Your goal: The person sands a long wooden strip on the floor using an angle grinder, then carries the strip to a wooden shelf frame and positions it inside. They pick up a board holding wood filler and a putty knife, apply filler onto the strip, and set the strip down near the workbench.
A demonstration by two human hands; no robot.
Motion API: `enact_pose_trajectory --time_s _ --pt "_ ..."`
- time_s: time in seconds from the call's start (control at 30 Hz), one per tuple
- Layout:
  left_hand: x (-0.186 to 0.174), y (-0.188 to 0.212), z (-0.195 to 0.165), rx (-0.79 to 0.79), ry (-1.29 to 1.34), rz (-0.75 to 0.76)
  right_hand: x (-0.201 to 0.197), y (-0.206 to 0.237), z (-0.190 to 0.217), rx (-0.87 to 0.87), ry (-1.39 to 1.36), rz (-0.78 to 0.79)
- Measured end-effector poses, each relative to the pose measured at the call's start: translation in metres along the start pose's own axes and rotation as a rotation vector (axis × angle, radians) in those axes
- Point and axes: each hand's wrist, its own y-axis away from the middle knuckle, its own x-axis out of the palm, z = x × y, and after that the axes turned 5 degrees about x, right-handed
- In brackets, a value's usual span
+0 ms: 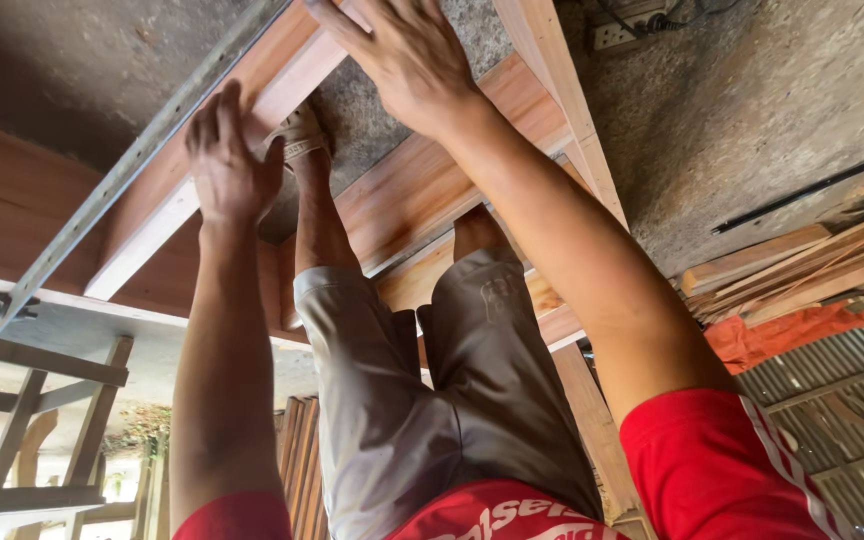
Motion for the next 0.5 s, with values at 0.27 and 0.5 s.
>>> enact_pose_trajectory --time_s 0.27,0.5 --pt "0.007 -0.036 -0.033 -0.201 0.157 0.152 -0.052 0.108 -0.111 0.884 -0.277 -0.003" --pt "0.013 -0.039 -0.032 -0.101 0.044 0.124 0.019 0.144 -0.156 0.689 -0.243 -0.047"
